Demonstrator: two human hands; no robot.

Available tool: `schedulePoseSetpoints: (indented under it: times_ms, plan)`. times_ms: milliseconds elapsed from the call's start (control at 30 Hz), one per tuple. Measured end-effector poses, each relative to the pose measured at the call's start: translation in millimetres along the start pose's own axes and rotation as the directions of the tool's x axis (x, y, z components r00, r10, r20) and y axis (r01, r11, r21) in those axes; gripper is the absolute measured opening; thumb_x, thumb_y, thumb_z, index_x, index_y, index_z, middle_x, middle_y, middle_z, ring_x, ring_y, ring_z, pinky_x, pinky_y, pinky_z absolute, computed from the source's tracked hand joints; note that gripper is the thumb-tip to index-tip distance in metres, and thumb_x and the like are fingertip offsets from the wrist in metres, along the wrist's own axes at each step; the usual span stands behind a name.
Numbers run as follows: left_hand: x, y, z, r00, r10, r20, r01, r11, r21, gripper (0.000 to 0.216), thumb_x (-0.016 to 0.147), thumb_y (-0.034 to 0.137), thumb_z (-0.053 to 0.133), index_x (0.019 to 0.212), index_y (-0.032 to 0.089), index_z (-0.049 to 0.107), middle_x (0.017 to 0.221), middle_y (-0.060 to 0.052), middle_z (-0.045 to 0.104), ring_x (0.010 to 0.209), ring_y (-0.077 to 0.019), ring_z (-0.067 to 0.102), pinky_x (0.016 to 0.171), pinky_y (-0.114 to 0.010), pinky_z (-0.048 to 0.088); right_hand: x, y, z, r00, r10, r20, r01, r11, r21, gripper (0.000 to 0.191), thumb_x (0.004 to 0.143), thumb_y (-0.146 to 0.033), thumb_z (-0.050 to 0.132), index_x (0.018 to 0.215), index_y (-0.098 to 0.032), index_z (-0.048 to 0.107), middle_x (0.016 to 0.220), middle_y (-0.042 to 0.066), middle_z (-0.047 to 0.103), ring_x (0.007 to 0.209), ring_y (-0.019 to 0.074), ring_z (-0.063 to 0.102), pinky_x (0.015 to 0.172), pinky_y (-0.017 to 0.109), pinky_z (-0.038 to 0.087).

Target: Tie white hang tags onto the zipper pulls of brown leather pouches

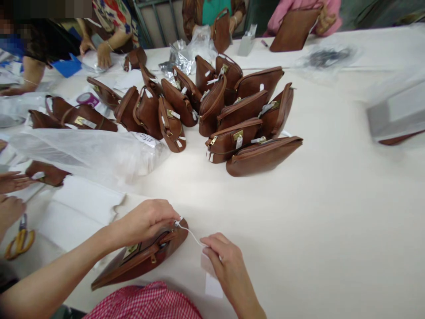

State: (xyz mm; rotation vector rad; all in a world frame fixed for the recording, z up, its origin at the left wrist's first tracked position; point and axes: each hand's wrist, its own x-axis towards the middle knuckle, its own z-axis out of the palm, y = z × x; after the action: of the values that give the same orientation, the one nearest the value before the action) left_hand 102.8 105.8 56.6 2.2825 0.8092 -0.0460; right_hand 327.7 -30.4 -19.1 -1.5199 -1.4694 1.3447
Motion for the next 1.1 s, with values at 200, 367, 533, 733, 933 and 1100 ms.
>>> schedulePoseSetpoints:
  times_ms: [200,367,533,733,933,1100]
  plan:
    - [-0.8,16.2,-2.4,0.989,0.144,0.040,-0.149,0.955,0.255,0.026,0.088,0.004,0.047,0.094,0.018,0.067,0.072,-0.003,0.069,0.070,-0.0175,0.061,0.069,-0.030,0.046,-1.6,0.7,7.6,0.935,-0.264,-0.238,0.212,0.951,-0.223,0.022,0.097,-0.018,0.048,0.101,-0.022,0.070,0.092,0.005,0.074,0.084,0.0168,0.070,0.074,0.025,0.056]
    - [-0.4,26.7,-5.6,0.985,0.146,0.094,-0.169,0.933,0.319,0.019,0.090,0.007,0.044,0.087,0.019,0.059,0.069,0.000,0.065,0.065,-0.0165,0.057,0.067,-0.030,0.045,-5.1,-16.6,2.4,0.802,-0.528,-0.279,0.430,0.835,-0.343,0.033,0.094,-0.006,0.048,0.115,-0.024,0.067,0.099,0.004,0.074,0.092,0.0150,0.068,0.084,0.025,0.055]
    - [8.7,28.4,-17.0,0.970,0.222,0.097,-0.242,0.905,0.350,0.022,0.091,0.007,0.047,0.076,0.019,0.057,0.077,-0.002,0.064,0.073,-0.0160,0.056,0.071,-0.029,0.045,-7.4,-32.9,-2.0,0.893,-0.346,-0.289,0.385,0.918,0.090,0.032,0.096,-0.011,0.045,0.109,-0.029,0.068,0.097,0.004,0.070,0.095,0.0187,0.066,0.084,0.033,0.055]
    - [14.0,33.5,-15.5,0.954,0.284,0.092,-0.299,0.913,0.279,0.024,0.092,0.007,0.048,0.076,0.019,0.061,0.077,-0.002,0.061,0.072,-0.0159,0.053,0.068,-0.029,0.045,4.2,-36.1,5.6,0.987,0.041,-0.154,0.026,0.914,0.406,0.022,0.095,-0.034,0.051,0.106,-0.024,0.069,0.087,0.004,0.062,0.064,0.0138,0.051,0.057,0.028,0.045]
    - [18.6,34.7,-0.3,0.961,0.266,0.073,-0.273,0.955,0.112,0.026,0.096,0.012,0.048,0.074,0.017,0.061,0.075,-0.003,0.061,0.070,-0.0159,0.053,0.067,-0.028,0.045,12.5,-42.0,26.2,0.984,0.179,0.003,-0.144,0.783,0.605,0.026,0.087,-0.042,0.061,0.100,-0.020,0.064,0.074,0.000,0.062,0.053,0.0105,0.041,0.048,0.025,0.033]
    - [9.3,21.1,0.1,0.994,0.093,0.054,-0.080,0.973,-0.218,0.018,0.096,0.014,0.046,0.093,0.018,0.064,0.088,-0.003,0.065,0.083,-0.0153,0.059,0.077,-0.026,0.047,14.6,-33.7,29.2,0.965,0.249,0.085,-0.256,0.814,0.522,0.025,0.084,-0.042,0.061,0.074,-0.019,0.062,0.055,-0.006,0.044,0.050,0.0104,0.036,0.048,0.026,0.027]
